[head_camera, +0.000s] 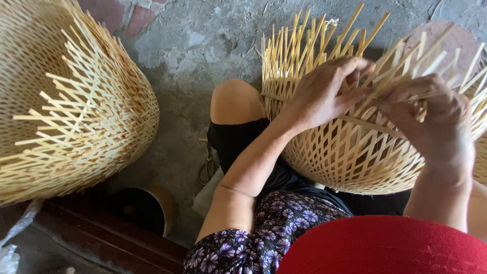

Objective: The person weaves bamboo strips through a circular frame to build the walls of a basket, overlapping and tucking the ends by hand.

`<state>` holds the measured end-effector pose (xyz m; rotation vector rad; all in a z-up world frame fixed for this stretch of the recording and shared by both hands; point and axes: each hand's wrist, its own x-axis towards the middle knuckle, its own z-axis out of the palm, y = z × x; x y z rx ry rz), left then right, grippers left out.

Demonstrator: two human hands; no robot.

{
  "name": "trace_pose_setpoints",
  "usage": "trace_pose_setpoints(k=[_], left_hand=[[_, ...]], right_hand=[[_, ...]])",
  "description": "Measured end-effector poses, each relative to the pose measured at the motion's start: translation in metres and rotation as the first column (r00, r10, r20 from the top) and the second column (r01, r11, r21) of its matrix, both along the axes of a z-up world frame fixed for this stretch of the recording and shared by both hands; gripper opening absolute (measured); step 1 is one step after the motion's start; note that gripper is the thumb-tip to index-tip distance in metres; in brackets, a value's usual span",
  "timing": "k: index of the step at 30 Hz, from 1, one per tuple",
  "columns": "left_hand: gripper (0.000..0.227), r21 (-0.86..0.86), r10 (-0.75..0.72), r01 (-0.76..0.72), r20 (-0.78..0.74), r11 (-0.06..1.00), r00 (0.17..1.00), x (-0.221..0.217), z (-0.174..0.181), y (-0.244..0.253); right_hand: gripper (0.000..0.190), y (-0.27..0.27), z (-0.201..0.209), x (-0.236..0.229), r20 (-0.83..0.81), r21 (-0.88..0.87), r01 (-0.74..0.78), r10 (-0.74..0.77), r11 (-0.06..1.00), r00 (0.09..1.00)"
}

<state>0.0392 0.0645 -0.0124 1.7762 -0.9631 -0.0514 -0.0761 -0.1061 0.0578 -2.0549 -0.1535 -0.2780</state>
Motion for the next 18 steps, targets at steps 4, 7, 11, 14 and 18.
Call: trace_pose_setpoints(k=[4,7,11,14,18], left_hand=[[0.026,-0.236,-0.178,0.172,-0.006,0.957,0.984,0.013,-0.015,0.012],[0.024,-0.284,-0.165,0.194,0.121,0.939,0.979,0.010,-0.007,0.024],[0.026,-0.208,-0.161,0.171,0.064,0.963,0.985,0.008,0.003,0.031],[0.027,-0.173,-0.142,0.138,-0.010,0.975,0.990,0.010,-0.001,0.027],[0.022,-0.175,-0.098,0.100,0.020,0.979,0.995,0.008,-0.019,0.012]], right_hand=[[0.033,0.021,-0.003,0.008,0.343,-0.533,0.285,-0.104,0.797,0.933],[0.035,0.031,0.002,0.012,0.330,-0.691,0.320,-0.112,0.649,0.937],[0.025,0.028,-0.006,0.015,0.260,-0.816,0.254,-0.062,0.520,0.964],[0.013,0.015,-0.013,0.024,0.131,-0.461,0.111,-0.056,0.880,0.990],[0.009,0.008,-0.002,0.013,-0.118,0.110,0.007,0.006,0.994,0.993]])
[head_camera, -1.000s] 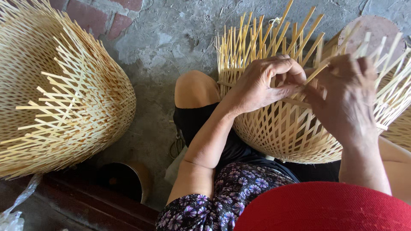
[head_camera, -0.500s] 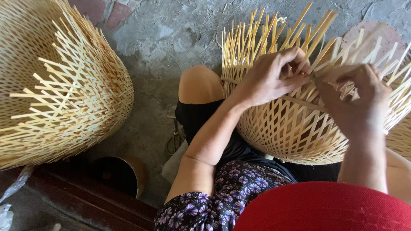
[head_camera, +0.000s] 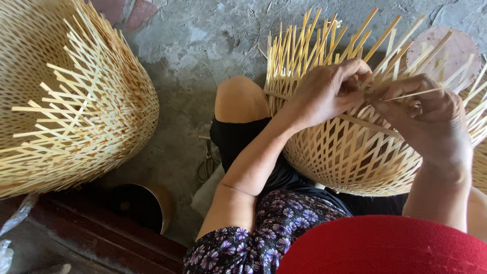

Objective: The person weaves bamboo strips through a circular frame to build the walls of a basket, overlapping and tucking the ends by hand.

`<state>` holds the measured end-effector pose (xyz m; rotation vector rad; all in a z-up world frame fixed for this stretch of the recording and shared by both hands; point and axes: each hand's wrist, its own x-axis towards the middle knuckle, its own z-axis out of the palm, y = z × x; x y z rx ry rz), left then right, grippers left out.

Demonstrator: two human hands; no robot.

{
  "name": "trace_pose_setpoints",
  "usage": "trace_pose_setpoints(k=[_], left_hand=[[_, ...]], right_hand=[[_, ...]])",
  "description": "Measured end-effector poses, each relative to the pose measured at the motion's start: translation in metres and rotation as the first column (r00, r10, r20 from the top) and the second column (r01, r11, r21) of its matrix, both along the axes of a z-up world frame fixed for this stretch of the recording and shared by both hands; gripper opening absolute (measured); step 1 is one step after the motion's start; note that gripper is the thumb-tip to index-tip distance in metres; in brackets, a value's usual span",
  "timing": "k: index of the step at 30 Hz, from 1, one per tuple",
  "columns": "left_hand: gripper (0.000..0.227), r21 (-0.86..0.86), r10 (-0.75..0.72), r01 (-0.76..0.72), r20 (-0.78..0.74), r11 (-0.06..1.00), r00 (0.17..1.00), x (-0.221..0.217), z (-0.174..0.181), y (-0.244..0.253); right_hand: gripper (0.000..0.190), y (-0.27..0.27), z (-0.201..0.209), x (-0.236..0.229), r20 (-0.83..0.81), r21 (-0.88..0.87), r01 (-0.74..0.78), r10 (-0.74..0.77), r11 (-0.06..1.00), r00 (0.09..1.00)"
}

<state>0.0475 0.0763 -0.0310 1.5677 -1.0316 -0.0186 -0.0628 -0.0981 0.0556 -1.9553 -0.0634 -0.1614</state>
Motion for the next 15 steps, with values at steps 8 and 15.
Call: trace_pose_setpoints(k=[8,15], left_hand=[[0.034,-0.250,0.182,-0.113,0.271,0.962,0.945,0.012,0.008,0.011],[0.036,0.017,0.190,-0.190,-0.039,0.982,0.981,0.008,0.001,-0.002]], right_hand=[[0.043,0.039,0.008,-0.001,0.357,-0.623,0.321,-0.106,0.713,0.928],[0.029,0.040,-0.001,0.000,0.155,-0.302,0.308,-0.273,0.902,0.950]])
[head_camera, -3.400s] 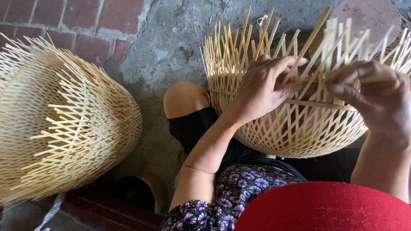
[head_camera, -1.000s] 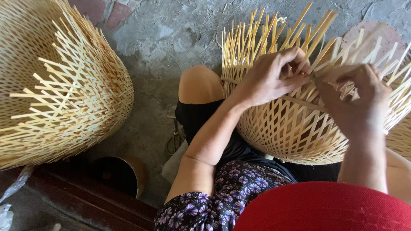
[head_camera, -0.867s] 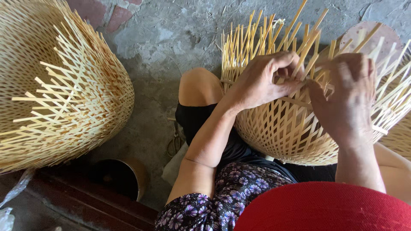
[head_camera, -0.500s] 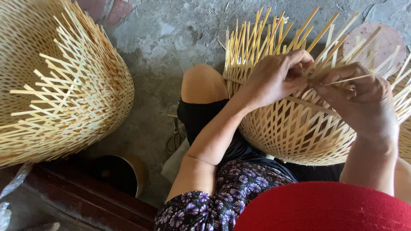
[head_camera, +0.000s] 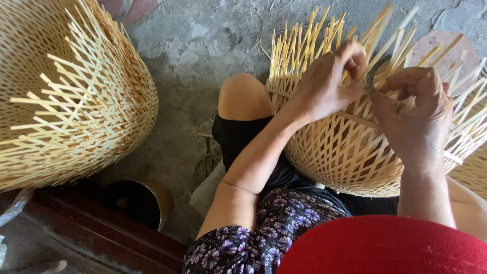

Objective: The person weaves bamboo strips through a circular frame to build the walls of a basket, overlapping and tucking the ends by hand.

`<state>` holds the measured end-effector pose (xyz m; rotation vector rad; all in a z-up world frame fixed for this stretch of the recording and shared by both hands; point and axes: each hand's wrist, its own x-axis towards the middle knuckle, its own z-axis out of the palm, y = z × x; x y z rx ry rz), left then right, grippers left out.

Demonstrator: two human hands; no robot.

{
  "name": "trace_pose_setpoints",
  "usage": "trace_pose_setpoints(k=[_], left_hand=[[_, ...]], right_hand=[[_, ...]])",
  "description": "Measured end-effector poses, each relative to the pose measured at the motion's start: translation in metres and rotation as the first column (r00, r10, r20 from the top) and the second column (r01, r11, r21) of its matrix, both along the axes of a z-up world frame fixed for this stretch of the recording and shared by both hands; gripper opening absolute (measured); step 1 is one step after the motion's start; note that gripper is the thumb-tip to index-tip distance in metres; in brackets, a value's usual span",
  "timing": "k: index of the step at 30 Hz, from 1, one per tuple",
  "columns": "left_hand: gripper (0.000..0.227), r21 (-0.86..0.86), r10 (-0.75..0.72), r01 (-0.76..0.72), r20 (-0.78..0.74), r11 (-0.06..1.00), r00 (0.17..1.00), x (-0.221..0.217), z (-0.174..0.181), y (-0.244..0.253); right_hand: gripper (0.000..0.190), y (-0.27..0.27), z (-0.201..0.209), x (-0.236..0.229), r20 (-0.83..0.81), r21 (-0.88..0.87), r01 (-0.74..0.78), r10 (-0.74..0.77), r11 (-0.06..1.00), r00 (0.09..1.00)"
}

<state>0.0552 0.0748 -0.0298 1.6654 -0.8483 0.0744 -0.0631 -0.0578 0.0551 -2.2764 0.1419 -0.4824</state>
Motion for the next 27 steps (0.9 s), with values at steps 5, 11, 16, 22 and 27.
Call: trace_pose_setpoints(k=[5,11,16,22,27], left_hand=[[0.029,-0.191,-0.135,0.157,0.123,0.969,0.983,0.009,-0.004,0.009],[0.026,-0.136,-0.237,0.253,0.121,0.958,0.964,0.008,0.004,0.031],[0.040,-0.064,-0.259,0.260,0.026,0.963,0.965,0.008,-0.003,0.015],[0.072,0.152,-0.055,0.104,-0.296,0.983,0.954,-0.001,0.014,0.008],[0.033,-0.129,0.073,-0.071,0.010,0.989,0.997,0.010,0.003,0.020]], right_hand=[[0.016,-0.005,0.004,0.008,0.105,-0.719,-0.028,0.148,0.695,0.983],[0.030,-0.005,0.002,0.015,0.017,-0.693,-0.109,0.167,0.712,0.986],[0.007,-0.035,0.007,0.011,-0.268,0.143,-0.106,0.142,0.984,0.953],[0.015,-0.023,-0.006,0.002,0.063,-0.292,-0.276,0.307,0.916,0.950],[0.029,-0.006,-0.002,0.014,0.117,-0.617,-0.087,0.201,0.782,0.973]])
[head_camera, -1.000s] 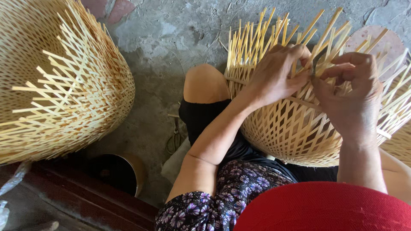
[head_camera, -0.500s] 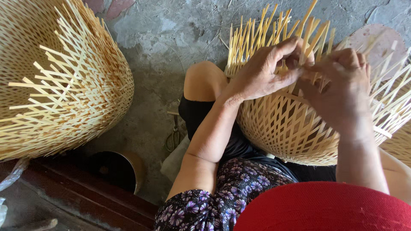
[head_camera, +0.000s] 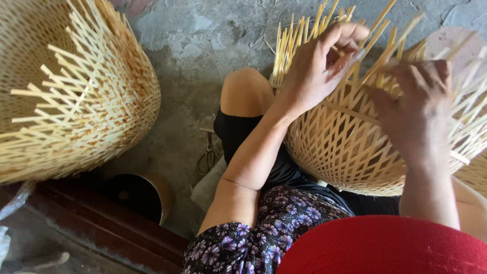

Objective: The person weaves bamboo strips through a circular frame to build the walls of a basket, overlapping and tucking the ends by hand.

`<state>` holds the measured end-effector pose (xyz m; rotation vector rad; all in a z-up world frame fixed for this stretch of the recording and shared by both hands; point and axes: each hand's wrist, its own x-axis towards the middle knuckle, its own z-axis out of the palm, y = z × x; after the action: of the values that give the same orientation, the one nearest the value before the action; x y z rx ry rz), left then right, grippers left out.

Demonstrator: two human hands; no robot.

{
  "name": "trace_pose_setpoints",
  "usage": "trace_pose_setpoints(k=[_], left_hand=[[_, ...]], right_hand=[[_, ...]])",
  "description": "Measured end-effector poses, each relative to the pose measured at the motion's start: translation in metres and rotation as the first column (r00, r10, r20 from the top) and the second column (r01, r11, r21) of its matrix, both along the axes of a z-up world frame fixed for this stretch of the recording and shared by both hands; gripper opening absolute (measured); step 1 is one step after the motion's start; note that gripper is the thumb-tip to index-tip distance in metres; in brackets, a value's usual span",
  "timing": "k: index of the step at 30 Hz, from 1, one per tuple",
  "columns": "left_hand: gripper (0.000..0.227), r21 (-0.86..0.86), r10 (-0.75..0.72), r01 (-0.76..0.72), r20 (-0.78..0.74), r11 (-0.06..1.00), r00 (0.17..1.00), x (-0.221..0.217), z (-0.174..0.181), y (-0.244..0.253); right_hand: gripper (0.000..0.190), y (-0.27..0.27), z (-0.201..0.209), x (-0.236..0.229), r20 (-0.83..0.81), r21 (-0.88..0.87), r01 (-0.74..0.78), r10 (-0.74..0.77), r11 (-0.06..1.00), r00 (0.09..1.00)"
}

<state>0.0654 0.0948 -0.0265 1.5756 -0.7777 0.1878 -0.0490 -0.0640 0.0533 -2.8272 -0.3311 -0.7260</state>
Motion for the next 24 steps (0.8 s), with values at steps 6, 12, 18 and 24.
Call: trace_pose_setpoints(k=[6,12,18,24], left_hand=[[0.019,0.116,-0.147,0.125,0.201,0.985,0.969,-0.009,0.002,0.003],[0.054,0.347,-0.193,0.081,0.301,0.934,0.934,-0.035,0.017,0.008],[0.084,0.428,-0.089,-0.076,0.352,0.900,0.932,-0.040,0.014,0.012],[0.091,0.446,-0.107,-0.057,0.334,0.893,0.937,-0.034,0.002,0.010]], right_hand=[[0.032,-0.058,-0.028,-0.063,0.099,0.369,0.222,-0.275,0.903,0.956],[0.038,-0.101,-0.065,-0.126,0.023,0.563,0.368,-0.459,0.740,0.888],[0.086,-0.121,-0.101,-0.127,-0.016,0.684,0.285,-0.376,0.672,0.926],[0.092,-0.126,-0.118,-0.128,-0.063,0.889,0.161,-0.233,0.429,0.971]])
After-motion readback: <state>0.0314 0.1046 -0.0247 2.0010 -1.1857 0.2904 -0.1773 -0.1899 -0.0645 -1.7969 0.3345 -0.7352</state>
